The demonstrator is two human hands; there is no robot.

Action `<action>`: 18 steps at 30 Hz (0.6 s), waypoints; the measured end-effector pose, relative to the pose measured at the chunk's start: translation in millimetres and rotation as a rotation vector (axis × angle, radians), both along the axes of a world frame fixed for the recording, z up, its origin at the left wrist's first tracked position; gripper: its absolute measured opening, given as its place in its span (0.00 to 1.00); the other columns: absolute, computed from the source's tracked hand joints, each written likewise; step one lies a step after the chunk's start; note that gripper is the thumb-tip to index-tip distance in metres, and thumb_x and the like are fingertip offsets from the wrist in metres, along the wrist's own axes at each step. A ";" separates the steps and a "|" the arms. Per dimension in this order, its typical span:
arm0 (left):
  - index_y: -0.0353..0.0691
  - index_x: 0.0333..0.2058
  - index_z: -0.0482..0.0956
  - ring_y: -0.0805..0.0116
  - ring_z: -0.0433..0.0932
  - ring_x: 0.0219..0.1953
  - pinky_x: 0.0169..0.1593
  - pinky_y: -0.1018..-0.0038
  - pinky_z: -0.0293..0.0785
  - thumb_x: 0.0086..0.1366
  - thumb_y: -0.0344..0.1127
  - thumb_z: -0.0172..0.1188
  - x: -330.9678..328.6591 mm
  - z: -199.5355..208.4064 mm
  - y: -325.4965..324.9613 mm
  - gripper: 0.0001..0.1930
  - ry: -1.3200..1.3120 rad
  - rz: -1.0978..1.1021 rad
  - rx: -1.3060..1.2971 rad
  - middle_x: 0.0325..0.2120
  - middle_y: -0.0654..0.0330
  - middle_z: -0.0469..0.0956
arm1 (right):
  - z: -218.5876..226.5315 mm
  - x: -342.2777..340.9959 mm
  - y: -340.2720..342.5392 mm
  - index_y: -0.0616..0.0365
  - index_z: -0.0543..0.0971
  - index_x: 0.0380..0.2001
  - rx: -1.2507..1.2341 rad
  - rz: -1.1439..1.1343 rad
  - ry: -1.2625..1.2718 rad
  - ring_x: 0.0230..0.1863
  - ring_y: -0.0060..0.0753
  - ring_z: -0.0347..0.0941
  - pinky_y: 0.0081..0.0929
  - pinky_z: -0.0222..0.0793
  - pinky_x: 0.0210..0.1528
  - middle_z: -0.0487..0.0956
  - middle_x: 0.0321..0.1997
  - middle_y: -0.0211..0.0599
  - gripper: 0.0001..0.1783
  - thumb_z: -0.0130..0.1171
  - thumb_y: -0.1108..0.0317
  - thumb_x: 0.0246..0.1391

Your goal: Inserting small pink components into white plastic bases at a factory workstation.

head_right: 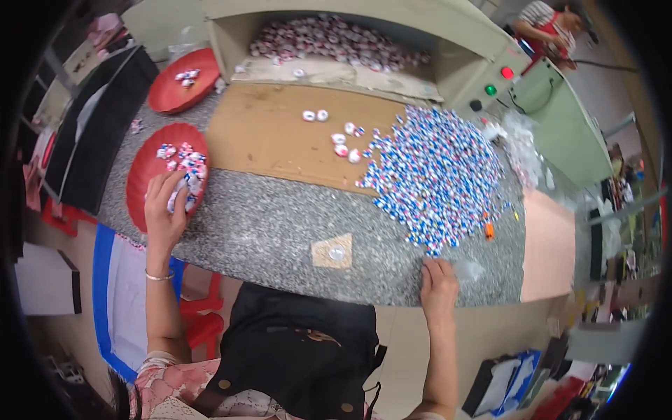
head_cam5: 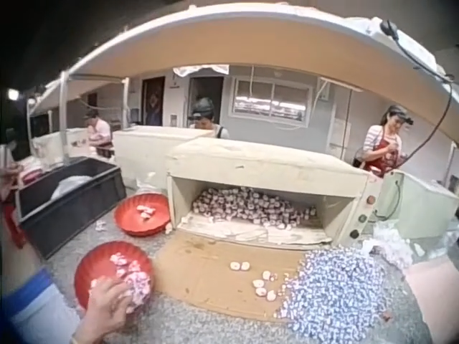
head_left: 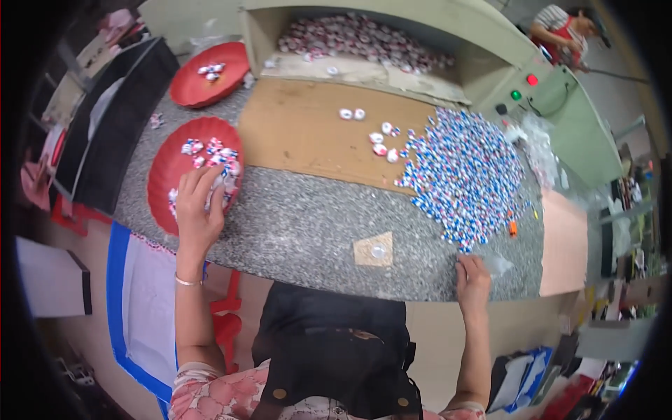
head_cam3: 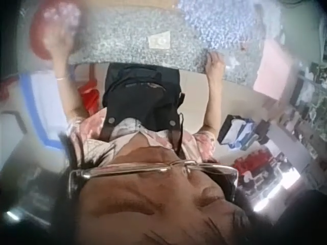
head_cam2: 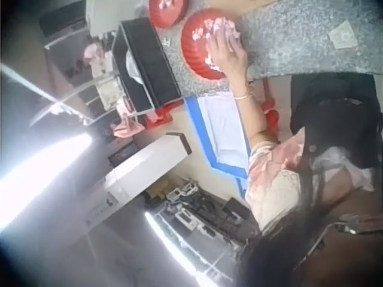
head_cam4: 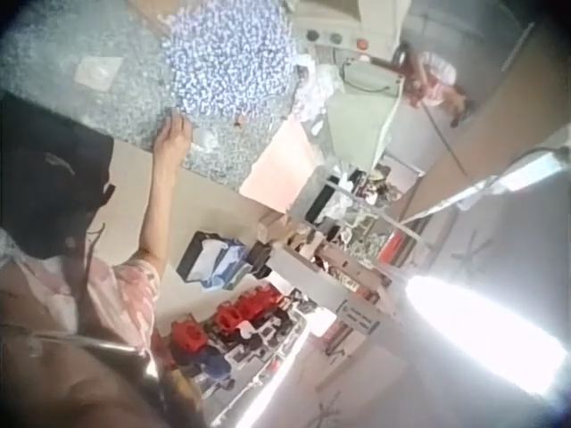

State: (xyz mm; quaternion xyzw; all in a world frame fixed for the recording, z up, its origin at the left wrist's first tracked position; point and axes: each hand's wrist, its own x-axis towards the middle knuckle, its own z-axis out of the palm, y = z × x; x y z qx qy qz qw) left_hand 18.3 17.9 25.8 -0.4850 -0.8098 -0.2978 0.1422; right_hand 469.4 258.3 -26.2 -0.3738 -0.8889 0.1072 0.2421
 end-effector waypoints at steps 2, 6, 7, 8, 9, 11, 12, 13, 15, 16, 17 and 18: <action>0.37 0.50 0.77 0.48 0.73 0.51 0.56 0.61 0.69 0.58 0.23 0.59 -20.2 -8.6 -8.6 0.19 0.107 0.077 -0.048 0.48 0.49 0.75 | 2.3 -6.2 0.8 0.59 0.81 0.42 -0.067 -0.046 -0.136 0.35 0.51 0.77 0.38 0.73 0.40 0.78 0.41 0.46 0.12 0.61 0.76 0.52; 0.38 0.52 0.75 0.45 0.71 0.53 0.56 0.57 0.68 0.54 0.23 0.61 -7.2 -3.8 27.9 0.23 0.145 0.068 0.128 0.51 0.46 0.72 | 11.9 -24.8 -3.5 0.61 0.81 0.41 -0.233 -0.164 -0.217 0.38 0.47 0.77 0.38 0.73 0.39 0.78 0.40 0.47 0.13 0.60 0.80 0.51; 0.37 0.49 0.76 0.46 0.72 0.52 0.55 0.58 0.69 0.54 0.23 0.62 4.5 -0.1 50.0 0.21 0.055 -0.039 0.194 0.49 0.46 0.73 | 8.2 -29.3 -4.7 0.60 0.81 0.41 -0.315 -0.102 0.009 0.37 0.47 0.77 0.37 0.73 0.38 0.78 0.39 0.47 0.13 0.60 0.80 0.50; 0.36 0.46 0.77 0.47 0.74 0.50 0.53 0.59 0.72 0.55 0.23 0.62 8.5 -9.4 73.5 0.18 -0.002 -0.172 0.209 0.47 0.47 0.74 | 7.0 -34.5 -6.0 0.60 0.81 0.41 -0.395 -0.040 0.232 0.36 0.46 0.77 0.36 0.73 0.37 0.77 0.38 0.46 0.13 0.60 0.80 0.50; 0.36 0.47 0.78 0.50 0.75 0.50 0.54 0.63 0.71 0.56 0.23 0.61 20.6 -7.5 92.2 0.17 -0.201 -0.271 0.199 0.47 0.49 0.75 | 11.5 -46.3 -10.9 0.60 0.81 0.41 -0.384 -0.015 0.236 0.36 0.46 0.77 0.36 0.73 0.37 0.77 0.38 0.46 0.13 0.60 0.80 0.50; 0.36 0.46 0.78 0.47 0.75 0.51 0.55 0.62 0.72 0.58 0.25 0.60 25.0 -24.8 149.6 0.15 -0.312 -0.298 0.197 0.47 0.47 0.75 | 19.9 -70.7 -22.2 0.60 0.82 0.41 -0.367 0.123 0.255 0.34 0.45 0.77 0.34 0.74 0.37 0.77 0.35 0.45 0.13 0.61 0.80 0.49; 0.36 0.45 0.78 0.45 0.75 0.50 0.55 0.61 0.72 0.58 0.26 0.60 20.6 -35.4 179.3 0.15 -0.298 -0.303 0.213 0.48 0.47 0.75 | 18.1 -77.4 -25.1 0.60 0.82 0.41 -0.359 0.131 0.260 0.34 0.45 0.77 0.34 0.74 0.37 0.77 0.35 0.45 0.13 0.61 0.80 0.49; 0.35 0.44 0.79 0.45 0.75 0.49 0.54 0.60 0.72 0.58 0.27 0.60 17.4 -44.5 204.0 0.14 -0.305 -0.244 0.184 0.46 0.47 0.75 | 14.8 -82.6 -27.9 0.60 0.82 0.40 -0.255 0.201 0.182 0.35 0.46 0.76 0.36 0.73 0.37 0.76 0.35 0.44 0.13 0.62 0.79 0.49; 0.35 0.43 0.79 0.45 0.76 0.49 0.53 0.59 0.72 0.58 0.29 0.61 -0.1 -68.0 241.3 0.13 -0.311 -0.176 0.156 0.45 0.47 0.76 | 10.6 -88.7 -29.5 0.59 0.81 0.39 -0.150 0.278 0.104 0.36 0.47 0.75 0.37 0.73 0.37 0.76 0.34 0.42 0.13 0.63 0.79 0.48; 0.35 0.43 0.78 0.43 0.76 0.47 0.52 0.57 0.72 0.58 0.30 0.61 -14.1 -84.5 254.7 0.14 -0.286 -0.192 0.020 0.43 0.46 0.77 | 9.2 -89.9 -31.0 0.60 0.81 0.39 -0.087 0.288 0.023 0.35 0.47 0.75 0.38 0.73 0.37 0.76 0.33 0.42 0.12 0.63 0.79 0.48; 0.35 0.43 0.77 0.42 0.76 0.46 0.51 0.55 0.72 0.58 0.30 0.61 -19.2 -85.8 260.9 0.14 -0.264 -0.216 -0.120 0.42 0.45 0.78 | 7.7 -88.1 -33.3 0.60 0.81 0.39 -0.026 0.288 -0.059 0.34 0.47 0.76 0.39 0.73 0.36 0.76 0.32 0.42 0.12 0.63 0.79 0.48; 0.35 0.43 0.77 0.42 0.76 0.46 0.51 0.55 0.72 0.58 0.30 0.61 -25.1 -88.0 263.9 0.14 -0.275 -0.208 -0.126 0.42 0.45 0.78 | 8.7 -88.2 -33.0 0.60 0.81 0.39 -0.035 0.297 -0.068 0.34 0.47 0.76 0.39 0.73 0.36 0.76 0.32 0.42 0.12 0.63 0.79 0.48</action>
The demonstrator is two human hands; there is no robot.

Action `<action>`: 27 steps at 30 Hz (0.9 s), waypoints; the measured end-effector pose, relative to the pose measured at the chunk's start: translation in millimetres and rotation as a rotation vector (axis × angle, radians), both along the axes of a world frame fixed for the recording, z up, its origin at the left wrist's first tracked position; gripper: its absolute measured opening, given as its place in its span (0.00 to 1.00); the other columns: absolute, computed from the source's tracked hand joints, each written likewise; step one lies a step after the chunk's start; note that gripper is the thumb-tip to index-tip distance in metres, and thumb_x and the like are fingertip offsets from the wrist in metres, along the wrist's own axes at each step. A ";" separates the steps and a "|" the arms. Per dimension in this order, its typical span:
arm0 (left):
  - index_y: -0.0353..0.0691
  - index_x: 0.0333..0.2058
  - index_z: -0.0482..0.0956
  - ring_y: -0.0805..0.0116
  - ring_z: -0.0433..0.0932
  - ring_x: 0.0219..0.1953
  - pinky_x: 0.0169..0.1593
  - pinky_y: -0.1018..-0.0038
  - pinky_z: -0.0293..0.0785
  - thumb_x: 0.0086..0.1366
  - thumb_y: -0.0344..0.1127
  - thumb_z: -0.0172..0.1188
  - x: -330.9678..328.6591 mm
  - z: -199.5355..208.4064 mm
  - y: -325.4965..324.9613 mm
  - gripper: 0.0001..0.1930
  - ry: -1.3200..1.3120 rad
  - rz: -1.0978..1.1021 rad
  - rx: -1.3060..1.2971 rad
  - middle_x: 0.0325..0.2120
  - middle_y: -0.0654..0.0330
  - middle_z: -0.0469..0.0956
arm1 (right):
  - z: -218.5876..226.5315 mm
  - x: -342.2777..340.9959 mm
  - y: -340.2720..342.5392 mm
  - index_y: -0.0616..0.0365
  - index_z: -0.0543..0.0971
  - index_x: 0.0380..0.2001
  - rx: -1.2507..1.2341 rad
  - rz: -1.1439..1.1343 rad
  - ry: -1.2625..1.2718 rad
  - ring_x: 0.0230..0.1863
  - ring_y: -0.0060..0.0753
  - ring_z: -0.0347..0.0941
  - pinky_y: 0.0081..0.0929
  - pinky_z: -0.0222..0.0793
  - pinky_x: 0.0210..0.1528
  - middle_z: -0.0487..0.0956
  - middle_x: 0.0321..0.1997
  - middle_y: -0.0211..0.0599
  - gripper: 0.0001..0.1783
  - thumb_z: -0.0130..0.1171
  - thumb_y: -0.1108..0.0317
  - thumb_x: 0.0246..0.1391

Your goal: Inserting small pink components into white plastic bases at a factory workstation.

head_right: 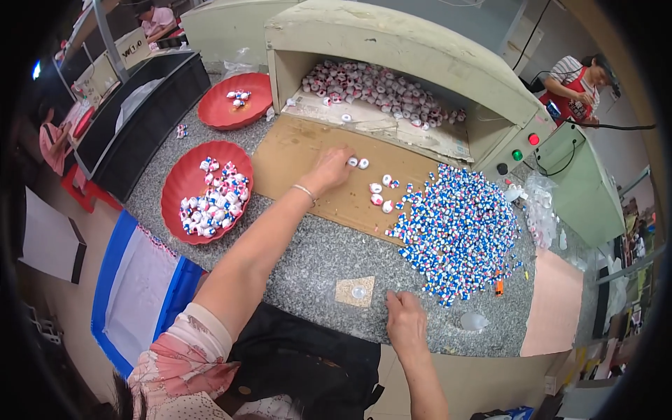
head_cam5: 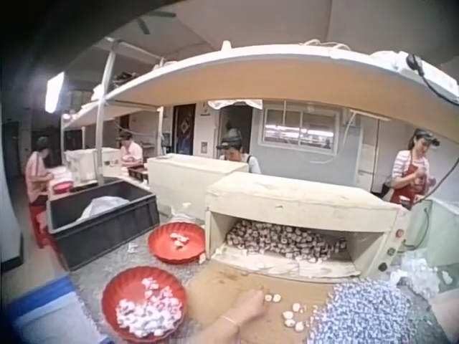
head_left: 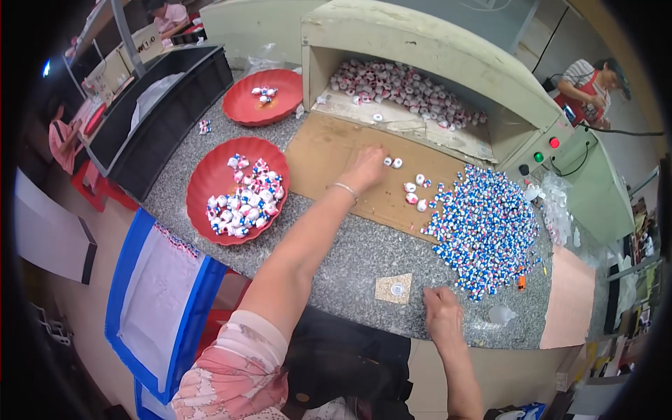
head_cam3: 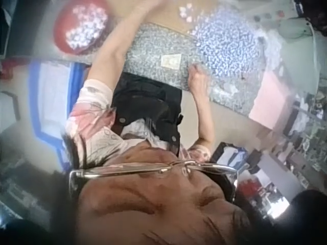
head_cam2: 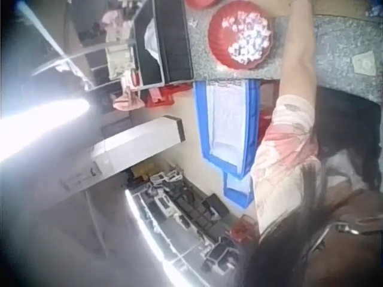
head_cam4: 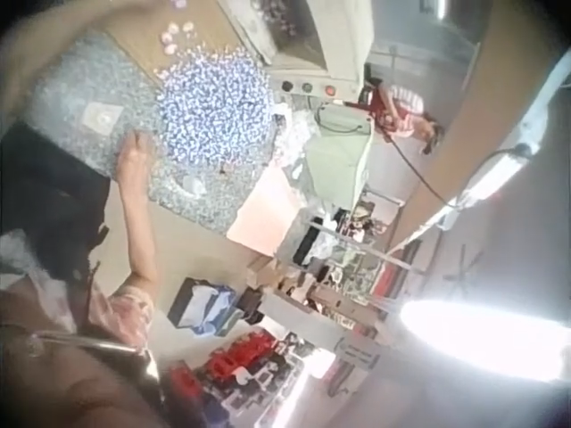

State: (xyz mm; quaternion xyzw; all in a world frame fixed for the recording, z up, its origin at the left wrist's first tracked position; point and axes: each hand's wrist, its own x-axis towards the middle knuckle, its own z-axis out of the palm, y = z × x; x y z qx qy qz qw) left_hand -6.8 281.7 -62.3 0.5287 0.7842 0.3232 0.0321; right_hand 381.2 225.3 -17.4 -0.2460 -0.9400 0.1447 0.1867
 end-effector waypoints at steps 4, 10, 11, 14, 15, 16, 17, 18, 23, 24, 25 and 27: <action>0.36 0.46 0.75 0.56 0.79 0.41 0.46 0.63 0.76 0.62 0.32 0.61 36.8 31.8 -29.1 0.15 -0.281 -0.074 -0.018 0.37 0.52 0.78 | 5.5 1.8 8.1 0.60 0.82 0.40 -0.072 -0.005 -0.104 0.34 0.51 0.78 0.40 0.74 0.35 0.79 0.33 0.47 0.13 0.63 0.78 0.48; 0.35 0.51 0.74 0.74 0.78 0.40 0.47 0.75 0.77 0.65 0.25 0.59 98.8 28.0 -169.9 0.15 -1.517 -0.240 0.189 0.40 0.64 0.77 | 16.8 -2.9 17.3 0.60 0.83 0.36 -0.218 -0.085 -0.095 0.33 0.51 0.79 0.38 0.74 0.36 0.80 0.32 0.48 0.09 0.66 0.75 0.48; 0.34 0.52 0.75 0.74 0.77 0.40 0.48 0.75 0.77 0.63 0.24 0.60 110.5 26.2 -187.2 0.18 -1.546 -0.209 0.192 0.41 0.63 0.77 | 18.2 -5.0 19.8 0.60 0.83 0.35 -0.217 -0.078 -0.092 0.33 0.51 0.79 0.38 0.74 0.36 0.81 0.32 0.47 0.08 0.66 0.75 0.48; 0.35 0.53 0.76 0.76 0.76 0.41 0.48 0.78 0.75 0.62 0.21 0.61 135.2 12.0 -217.6 0.19 -1.490 -0.274 0.255 0.43 0.64 0.75 | 20.1 -3.9 23.7 0.60 0.83 0.35 -0.210 -0.068 -0.140 0.33 0.50 0.79 0.36 0.73 0.36 0.81 0.33 0.46 0.09 0.66 0.75 0.48; 0.35 0.53 0.76 0.76 0.76 0.41 0.48 0.78 0.75 0.62 0.21 0.61 138.0 12.3 -223.3 0.19 -1.496 -0.260 0.254 0.43 0.64 0.75 | 20.4 -3.2 24.2 0.60 0.84 0.35 -0.195 -0.068 -0.168 0.34 0.50 0.79 0.36 0.73 0.36 0.81 0.33 0.46 0.09 0.66 0.75 0.48; 0.35 0.53 0.77 0.77 0.75 0.41 0.47 0.79 0.74 0.62 0.20 0.60 141.9 15.9 -226.4 0.19 -1.278 -0.278 0.207 0.43 0.64 0.74 | 20.7 -2.0 24.2 0.60 0.83 0.36 -0.181 -0.081 -0.184 0.34 0.50 0.79 0.36 0.73 0.37 0.81 0.33 0.46 0.09 0.66 0.76 0.49; 0.36 0.52 0.78 0.77 0.74 0.41 0.47 0.81 0.73 0.63 0.20 0.60 145.1 17.8 -228.5 0.18 -1.058 -0.294 0.158 0.43 0.64 0.73 | 20.8 -2.3 22.0 0.60 0.83 0.36 -0.184 -0.074 -0.191 0.34 0.50 0.79 0.36 0.73 0.37 0.81 0.33 0.46 0.09 0.66 0.76 0.49; 0.37 0.52 0.78 0.78 0.72 0.42 0.46 0.83 0.72 0.64 0.21 0.59 146.4 17.4 -229.1 0.18 -1.044 -0.310 0.170 0.43 0.64 0.70 | 21.2 -2.6 19.7 0.60 0.83 0.35 -0.179 -0.084 -0.182 0.34 0.49 0.79 0.36 0.73 0.37 0.81 0.32 0.46 0.09 0.66 0.76 0.48; 0.36 0.54 0.77 0.77 0.72 0.46 0.51 0.80 0.73 0.64 0.20 0.58 145.3 6.5 -232.4 0.18 -1.148 -0.353 0.237 0.45 0.62 0.69 | 23.2 -3.2 12.3 0.61 0.83 0.35 -0.160 -0.122 -0.174 0.34 0.49 0.79 0.36 0.74 0.37 0.81 0.32 0.47 0.09 0.66 0.77 0.48; 0.36 0.54 0.76 0.76 0.72 0.48 0.53 0.80 0.73 0.65 0.20 0.57 144.9 5.0 -233.3 0.19 -1.217 -0.364 0.272 0.48 0.61 0.69 | 23.1 -2.5 12.1 0.61 0.83 0.35 -0.163 -0.118 -0.175 0.34 0.49 0.79 0.36 0.74 0.37 0.82 0.33 0.46 0.09 0.66 0.77 0.48; 0.36 0.54 0.76 0.76 0.72 0.48 0.53 0.80 0.73 0.65 0.20 0.57 144.0 6.1 -233.5 0.19 -1.217 -0.370 0.272 0.48 0.61 0.69 | 23.2 -2.2 12.2 0.61 0.83 0.35 -0.164 -0.118 -0.174 0.34 0.49 0.79 0.36 0.74 0.37 0.82 0.33 0.46 0.08 0.66 0.77 0.48; 0.35 0.55 0.75 0.73 0.73 0.51 0.56 0.77 0.73 0.65 0.19 0.55 142.8 10.9 -234.6 0.19 -1.188 -0.393 0.292 0.50 0.59 0.70 | 22.2 -0.5 11.7 0.61 0.83 0.34 -0.141 -0.103 -0.177 0.33 0.48 0.79 0.35 0.74 0.37 0.82 0.33 0.46 0.08 0.66 0.77 0.48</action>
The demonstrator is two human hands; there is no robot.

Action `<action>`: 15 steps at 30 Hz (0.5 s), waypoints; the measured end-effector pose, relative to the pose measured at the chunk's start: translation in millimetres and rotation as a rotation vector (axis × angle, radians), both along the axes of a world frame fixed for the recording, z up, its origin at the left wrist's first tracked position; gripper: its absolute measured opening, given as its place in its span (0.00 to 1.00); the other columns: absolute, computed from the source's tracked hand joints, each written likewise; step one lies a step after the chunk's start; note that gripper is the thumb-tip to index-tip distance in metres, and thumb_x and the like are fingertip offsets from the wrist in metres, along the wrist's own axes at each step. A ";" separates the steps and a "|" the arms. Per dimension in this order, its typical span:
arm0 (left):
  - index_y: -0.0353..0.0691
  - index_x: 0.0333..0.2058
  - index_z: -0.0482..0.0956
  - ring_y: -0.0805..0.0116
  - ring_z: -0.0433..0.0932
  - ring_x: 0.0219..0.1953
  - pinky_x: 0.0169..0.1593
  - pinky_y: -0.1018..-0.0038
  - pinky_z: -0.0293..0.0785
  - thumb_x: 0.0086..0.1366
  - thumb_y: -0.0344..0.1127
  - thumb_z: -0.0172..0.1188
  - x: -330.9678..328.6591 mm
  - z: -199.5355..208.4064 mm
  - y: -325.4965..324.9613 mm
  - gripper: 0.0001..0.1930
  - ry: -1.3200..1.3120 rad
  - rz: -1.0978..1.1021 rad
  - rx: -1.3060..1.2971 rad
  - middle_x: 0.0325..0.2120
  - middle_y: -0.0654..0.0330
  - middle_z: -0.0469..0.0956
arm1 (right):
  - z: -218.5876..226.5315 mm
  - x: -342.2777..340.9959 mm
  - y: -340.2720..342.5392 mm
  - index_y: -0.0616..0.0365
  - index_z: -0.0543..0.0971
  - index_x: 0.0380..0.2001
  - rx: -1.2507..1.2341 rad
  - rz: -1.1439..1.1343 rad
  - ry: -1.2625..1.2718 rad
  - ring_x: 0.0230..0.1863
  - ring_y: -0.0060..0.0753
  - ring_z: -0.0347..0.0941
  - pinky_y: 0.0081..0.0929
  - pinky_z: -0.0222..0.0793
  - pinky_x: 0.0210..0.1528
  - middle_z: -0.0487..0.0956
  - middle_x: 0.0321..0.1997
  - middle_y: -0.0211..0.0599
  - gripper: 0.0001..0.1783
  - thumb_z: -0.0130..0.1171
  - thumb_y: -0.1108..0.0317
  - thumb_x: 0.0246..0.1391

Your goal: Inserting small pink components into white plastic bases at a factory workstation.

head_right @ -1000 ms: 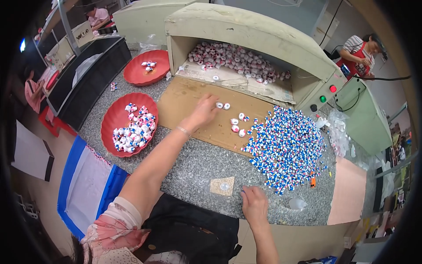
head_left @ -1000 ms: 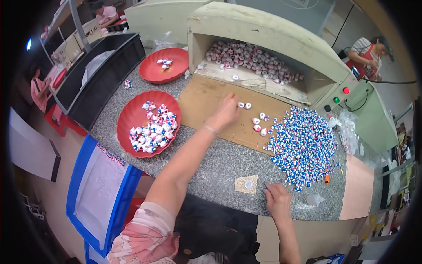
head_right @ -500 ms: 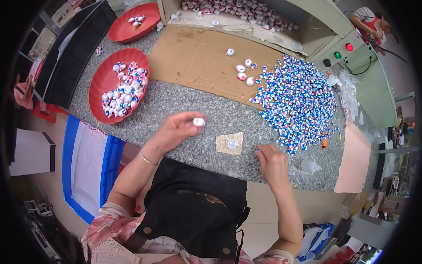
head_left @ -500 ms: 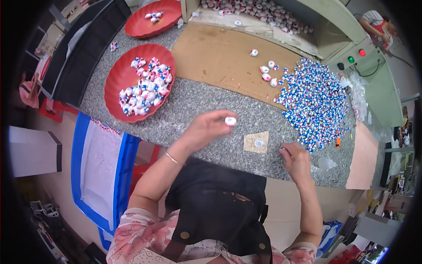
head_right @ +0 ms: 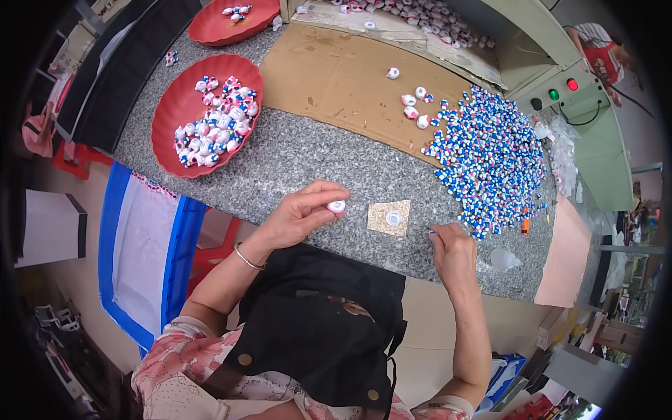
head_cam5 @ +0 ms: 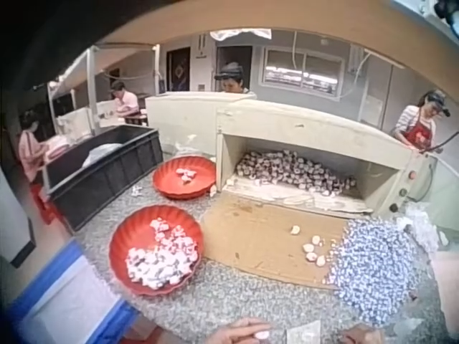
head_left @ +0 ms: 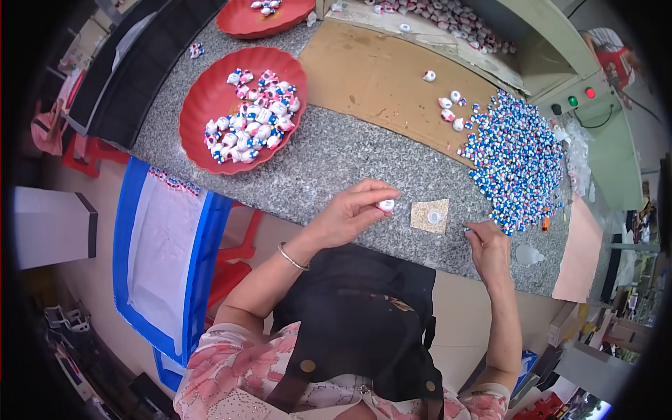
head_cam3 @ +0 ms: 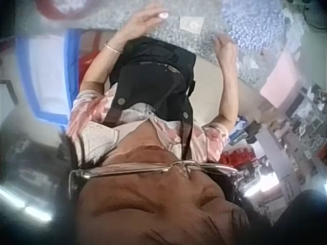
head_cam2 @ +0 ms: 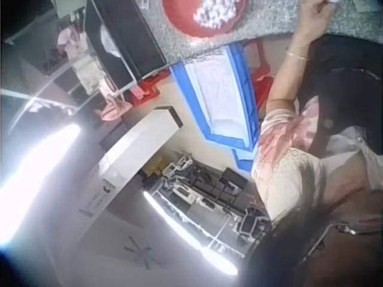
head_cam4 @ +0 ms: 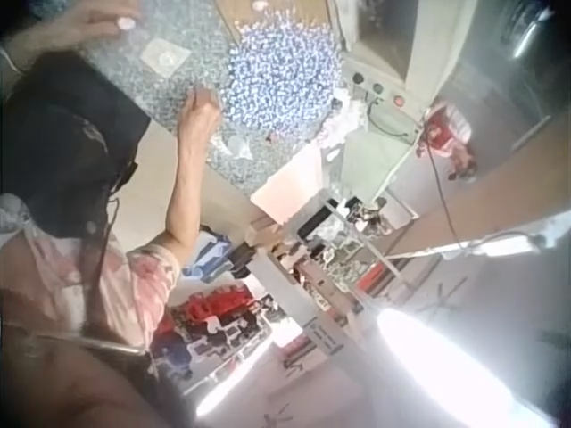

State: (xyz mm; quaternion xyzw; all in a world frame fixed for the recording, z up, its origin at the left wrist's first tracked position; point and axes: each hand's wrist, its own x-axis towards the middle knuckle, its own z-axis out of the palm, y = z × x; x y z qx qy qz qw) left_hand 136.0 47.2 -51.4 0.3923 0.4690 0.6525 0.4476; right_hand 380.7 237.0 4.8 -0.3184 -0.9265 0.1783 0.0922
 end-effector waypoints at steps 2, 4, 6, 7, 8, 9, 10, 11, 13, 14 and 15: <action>0.35 0.56 0.75 0.72 0.74 0.52 0.56 0.77 0.74 0.66 0.19 0.55 -1.0 9.7 -0.5 0.19 0.015 -0.023 -0.024 0.51 0.58 0.71 | 3.8 0.6 -1.5 0.61 0.83 0.34 0.026 0.013 -0.010 0.33 0.48 0.79 0.35 0.74 0.36 0.82 0.33 0.45 0.07 0.66 0.77 0.48; 0.34 0.56 0.74 0.71 0.75 0.52 0.56 0.76 0.74 0.66 0.19 0.54 -1.7 11.5 -2.8 0.19 0.026 -0.045 -0.047 0.51 0.57 0.72 | 10.3 -10.8 -12.6 0.61 0.83 0.33 -0.035 0.052 0.106 0.31 0.47 0.79 0.35 0.73 0.33 0.82 0.33 0.45 0.06 0.65 0.77 0.49; 0.33 0.55 0.75 0.70 0.77 0.51 0.55 0.75 0.75 0.65 0.19 0.56 -0.3 9.0 -4.7 0.19 0.093 -0.067 -0.101 0.49 0.57 0.73 | 20.8 -29.5 -21.4 0.62 0.83 0.33 -0.029 0.113 0.109 0.30 0.48 0.79 0.34 0.73 0.31 0.82 0.32 0.45 0.05 0.64 0.78 0.50; 0.33 0.55 0.75 0.70 0.77 0.51 0.55 0.75 0.75 0.65 0.19 0.56 3.2 11.4 -5.2 0.19 0.087 -0.072 -0.094 0.49 0.57 0.73 | 22.5 -37.4 -23.8 0.62 0.82 0.33 -0.002 0.187 0.111 0.29 0.48 0.78 0.35 0.73 0.31 0.81 0.31 0.44 0.06 0.63 0.78 0.50; 0.32 0.54 0.75 0.69 0.77 0.51 0.55 0.74 0.75 0.64 0.18 0.57 6.9 15.2 -6.4 0.19 -0.031 -0.047 -0.087 0.50 0.57 0.73 | 23.5 -43.5 -24.4 0.62 0.82 0.33 0.024 0.259 0.115 0.29 0.48 0.78 0.36 0.73 0.30 0.80 0.30 0.44 0.06 0.63 0.79 0.49; 0.32 0.53 0.76 0.68 0.78 0.50 0.56 0.74 0.75 0.63 0.17 0.57 9.6 17.2 -7.1 0.19 -0.149 -0.022 -0.081 0.50 0.57 0.73 | 22.9 -48.3 -22.5 0.62 0.82 0.33 0.028 0.252 0.110 0.29 0.48 0.78 0.36 0.73 0.30 0.80 0.30 0.44 0.06 0.63 0.79 0.49; 0.32 0.53 0.76 0.68 0.78 0.50 0.56 0.74 0.75 0.63 0.17 0.57 9.8 16.4 -7.2 0.19 -0.150 -0.026 -0.076 0.50 0.57 0.73 | 20.6 -53.5 -19.5 0.62 0.81 0.33 0.071 0.318 0.083 0.28 0.49 0.77 0.38 0.72 0.29 0.79 0.29 0.43 0.07 0.62 0.79 0.49; 0.32 0.52 0.76 0.68 0.78 0.50 0.56 0.74 0.76 0.62 0.16 0.58 9.4 14.8 -7.5 0.19 -0.131 -0.019 -0.072 0.50 0.57 0.73 | 18.2 -56.9 -17.2 0.62 0.81 0.33 0.114 0.384 0.056 0.28 0.49 0.77 0.39 0.72 0.29 0.77 0.28 0.43 0.07 0.60 0.80 0.48; 0.32 0.52 0.76 0.67 0.78 0.50 0.55 0.73 0.76 0.61 0.16 0.59 10.6 15.9 -7.6 0.19 -0.112 -0.012 -0.065 0.51 0.57 0.73 | 11.6 -60.8 -14.4 0.62 0.80 0.32 0.139 0.419 -0.002 0.28 0.49 0.76 0.41 0.72 0.29 0.77 0.27 0.43 0.06 0.59 0.80 0.48; 0.33 0.52 0.75 0.69 0.78 0.49 0.54 0.74 0.76 0.62 0.16 0.59 11.4 19.3 -7.9 0.19 -0.193 -0.008 -0.058 0.50 0.58 0.72 | 9.9 -61.2 -13.3 0.62 0.79 0.32 0.159 0.456 -0.058 0.27 0.49 0.76 0.42 0.71 0.28 0.76 0.26 0.43 0.06 0.58 0.80 0.48; 0.33 0.53 0.75 0.70 0.79 0.48 0.54 0.75 0.77 0.62 0.17 0.59 11.8 21.1 -7.4 0.19 -0.274 -0.004 -0.051 0.50 0.59 0.72 | 10.2 -60.8 -12.6 0.62 0.79 0.32 0.160 0.454 -0.059 0.27 0.49 0.76 0.42 0.71 0.28 0.76 0.26 0.43 0.06 0.58 0.80 0.48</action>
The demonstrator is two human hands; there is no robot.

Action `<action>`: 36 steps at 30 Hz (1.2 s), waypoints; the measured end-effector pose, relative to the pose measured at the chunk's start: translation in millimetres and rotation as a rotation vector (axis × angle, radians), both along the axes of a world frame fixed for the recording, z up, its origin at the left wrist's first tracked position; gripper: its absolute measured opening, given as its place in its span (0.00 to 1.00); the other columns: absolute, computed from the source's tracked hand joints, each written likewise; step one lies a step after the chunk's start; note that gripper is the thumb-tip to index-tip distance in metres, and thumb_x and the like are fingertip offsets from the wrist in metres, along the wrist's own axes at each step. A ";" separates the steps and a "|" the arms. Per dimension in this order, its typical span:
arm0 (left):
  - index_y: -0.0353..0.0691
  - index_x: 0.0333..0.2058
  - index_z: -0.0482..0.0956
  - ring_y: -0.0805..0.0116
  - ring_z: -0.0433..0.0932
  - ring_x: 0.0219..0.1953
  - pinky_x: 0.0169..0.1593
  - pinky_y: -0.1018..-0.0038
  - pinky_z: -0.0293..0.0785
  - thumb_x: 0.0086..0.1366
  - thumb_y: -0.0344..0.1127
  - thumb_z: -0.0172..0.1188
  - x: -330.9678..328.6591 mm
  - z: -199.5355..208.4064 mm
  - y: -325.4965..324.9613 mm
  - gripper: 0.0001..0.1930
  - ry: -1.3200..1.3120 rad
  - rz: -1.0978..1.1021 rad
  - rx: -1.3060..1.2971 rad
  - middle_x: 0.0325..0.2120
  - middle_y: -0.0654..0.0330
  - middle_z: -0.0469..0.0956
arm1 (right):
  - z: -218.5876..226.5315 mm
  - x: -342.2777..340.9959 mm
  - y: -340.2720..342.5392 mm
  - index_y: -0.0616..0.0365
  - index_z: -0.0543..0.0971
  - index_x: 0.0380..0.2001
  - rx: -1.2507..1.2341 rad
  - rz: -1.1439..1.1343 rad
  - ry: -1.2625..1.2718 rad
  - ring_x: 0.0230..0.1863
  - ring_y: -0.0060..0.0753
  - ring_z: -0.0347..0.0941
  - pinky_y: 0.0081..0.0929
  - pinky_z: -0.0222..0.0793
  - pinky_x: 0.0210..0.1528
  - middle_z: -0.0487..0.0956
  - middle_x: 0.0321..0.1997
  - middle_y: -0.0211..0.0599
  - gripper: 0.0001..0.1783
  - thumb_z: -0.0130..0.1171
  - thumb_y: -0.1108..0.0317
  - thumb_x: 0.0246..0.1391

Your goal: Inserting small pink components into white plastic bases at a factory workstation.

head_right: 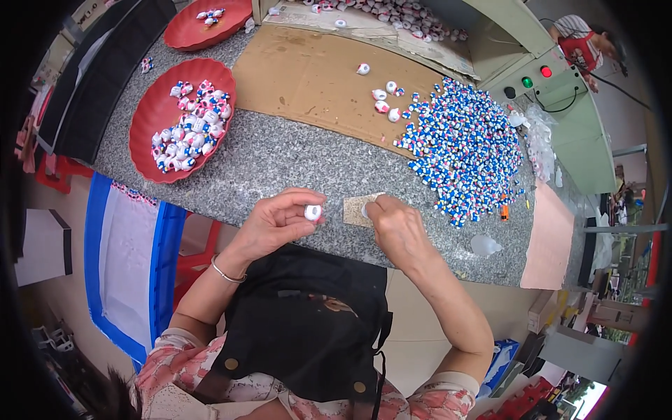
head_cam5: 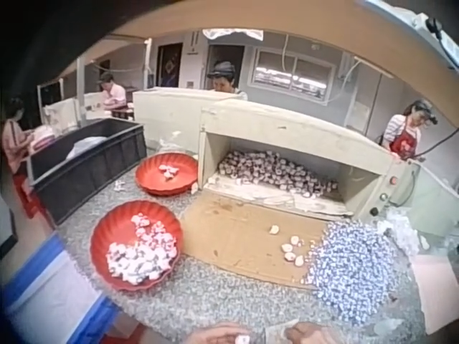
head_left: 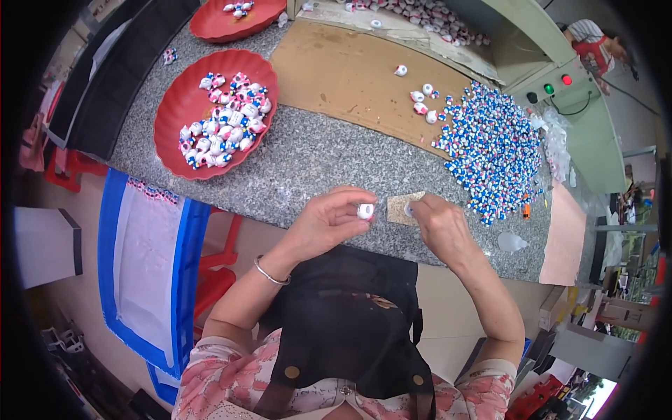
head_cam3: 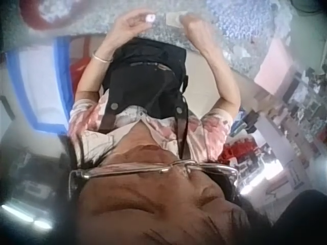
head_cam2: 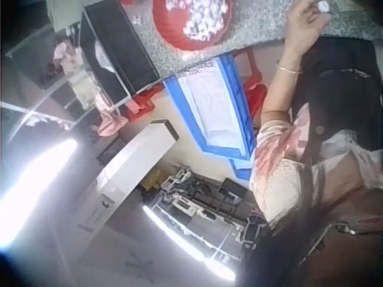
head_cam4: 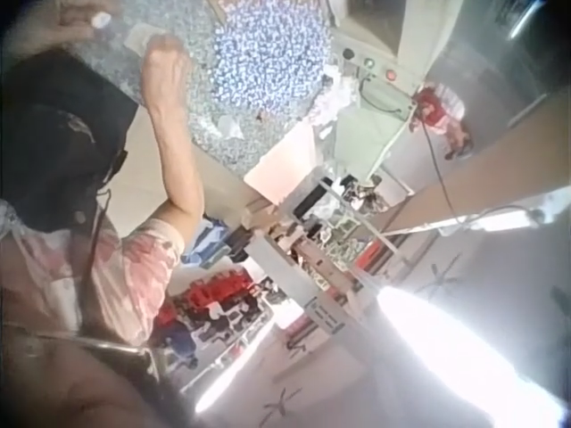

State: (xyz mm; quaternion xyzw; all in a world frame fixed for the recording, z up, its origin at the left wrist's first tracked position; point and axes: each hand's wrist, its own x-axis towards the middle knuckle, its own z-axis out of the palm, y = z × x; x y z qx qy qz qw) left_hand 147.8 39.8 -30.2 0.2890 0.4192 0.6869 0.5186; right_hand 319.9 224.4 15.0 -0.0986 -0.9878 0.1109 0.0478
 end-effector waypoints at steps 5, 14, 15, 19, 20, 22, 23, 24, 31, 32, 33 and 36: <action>0.34 0.53 0.74 0.73 0.79 0.46 0.50 0.77 0.77 0.64 0.19 0.58 -1.6 -5.6 -2.8 0.18 -0.006 -0.065 -0.129 0.47 0.60 0.75 | 6.7 -1.6 -5.0 0.62 0.78 0.31 -0.084 -0.036 0.143 0.27 0.50 0.76 0.42 0.72 0.29 0.75 0.26 0.44 0.04 0.58 0.79 0.49; 0.33 0.51 0.73 0.72 0.79 0.48 0.51 0.76 0.77 0.65 0.21 0.58 6.1 -14.2 24.5 0.16 -0.031 -0.082 -0.102 0.47 0.57 0.78 | -4.4 11.8 -3.7 0.62 0.80 0.33 -0.185 -0.140 0.243 0.29 0.49 0.77 0.40 0.73 0.30 0.77 0.28 0.44 0.06 0.61 0.79 0.50; 0.33 0.51 0.73 0.71 0.79 0.49 0.52 0.75 0.77 0.64 0.20 0.59 8.0 -16.3 26.6 0.16 -0.085 -0.062 -0.054 0.47 0.58 0.78 | -4.3 12.9 -4.5 0.62 0.80 0.33 -0.188 -0.146 0.247 0.29 0.49 0.77 0.40 0.73 0.30 0.77 0.28 0.44 0.06 0.61 0.79 0.50; 0.33 0.50 0.74 0.69 0.79 0.49 0.53 0.74 0.77 0.63 0.19 0.59 15.4 -19.1 33.4 0.16 -0.055 -0.055 -0.050 0.47 0.57 0.78 | -4.1 15.5 -8.4 0.62 0.81 0.34 -0.324 -0.260 0.274 0.28 0.48 0.78 0.36 0.74 0.30 0.78 0.29 0.45 0.05 0.62 0.77 0.51; 0.33 0.49 0.74 0.69 0.79 0.49 0.54 0.74 0.77 0.62 0.18 0.60 18.0 -15.0 35.0 0.16 -0.007 -0.032 -0.078 0.46 0.57 0.78 | -4.6 16.1 -8.8 0.63 0.81 0.34 -0.361 -0.296 0.271 0.28 0.46 0.78 0.34 0.74 0.30 0.79 0.30 0.45 0.05 0.62 0.77 0.52; 0.32 0.49 0.74 0.68 0.79 0.49 0.54 0.74 0.77 0.61 0.17 0.60 23.9 -14.1 39.4 0.16 0.043 -0.010 -0.107 0.45 0.58 0.78 | -2.0 17.7 -9.7 0.63 0.82 0.36 -0.482 -0.363 0.277 0.30 0.37 0.79 0.29 0.75 0.33 0.80 0.30 0.42 0.06 0.62 0.76 0.54; 0.32 0.48 0.74 0.68 0.79 0.48 0.53 0.74 0.78 0.60 0.17 0.62 27.4 -17.1 42.4 0.17 0.151 0.045 -0.058 0.44 0.58 0.78 | -1.2 18.1 -10.3 0.63 0.82 0.38 -0.602 -0.425 0.278 0.31 0.29 0.80 0.24 0.76 0.35 0.82 0.31 0.38 0.07 0.62 0.75 0.56; 0.32 0.47 0.75 0.68 0.79 0.47 0.52 0.74 0.79 0.58 0.17 0.64 29.9 -18.8 44.1 0.18 0.258 0.099 -0.010 0.42 0.58 0.78 | -2.6 18.6 -12.0 0.63 0.82 0.38 -0.605 -0.426 0.280 0.31 0.29 0.80 0.24 0.76 0.35 0.82 0.31 0.38 0.07 0.62 0.75 0.56; 0.34 0.42 0.78 0.67 0.81 0.42 0.42 0.74 0.84 0.52 0.20 0.69 40.0 -14.4 51.3 0.17 0.777 0.248 0.143 0.40 0.54 0.77 | -3.3 23.6 -17.1 0.66 0.82 0.40 -1.324 -0.604 0.348 0.34 0.18 0.79 0.18 0.77 0.39 0.83 0.34 0.34 0.08 0.60 0.73 0.60; 0.34 0.41 0.78 0.67 0.81 0.41 0.42 0.74 0.84 0.52 0.20 0.69 40.8 -14.8 52.3 0.17 0.818 0.266 0.156 0.39 0.54 0.77 | -4.1 24.1 -16.2 0.66 0.82 0.40 -1.342 -0.604 0.350 0.34 0.18 0.79 0.17 0.77 0.39 0.83 0.33 0.35 0.08 0.60 0.73 0.60; 0.34 0.41 0.78 0.67 0.81 0.39 0.41 0.74 0.84 0.52 0.19 0.69 41.7 -14.9 53.1 0.17 0.858 0.285 0.169 0.39 0.54 0.78 | -4.9 25.1 -15.5 0.66 0.82 0.40 -1.342 -0.606 0.352 0.34 0.18 0.79 0.17 0.77 0.39 0.83 0.33 0.35 0.08 0.60 0.73 0.60; 0.35 0.40 0.79 0.64 0.82 0.36 0.37 0.74 0.83 0.50 0.20 0.70 44.5 -15.0 52.7 0.17 0.933 0.296 0.176 0.37 0.54 0.79 | -5.9 27.6 -16.0 0.66 0.82 0.40 -1.357 -0.595 0.350 0.34 0.18 0.79 0.17 0.77 0.38 0.83 0.33 0.34 0.08 0.60 0.73 0.60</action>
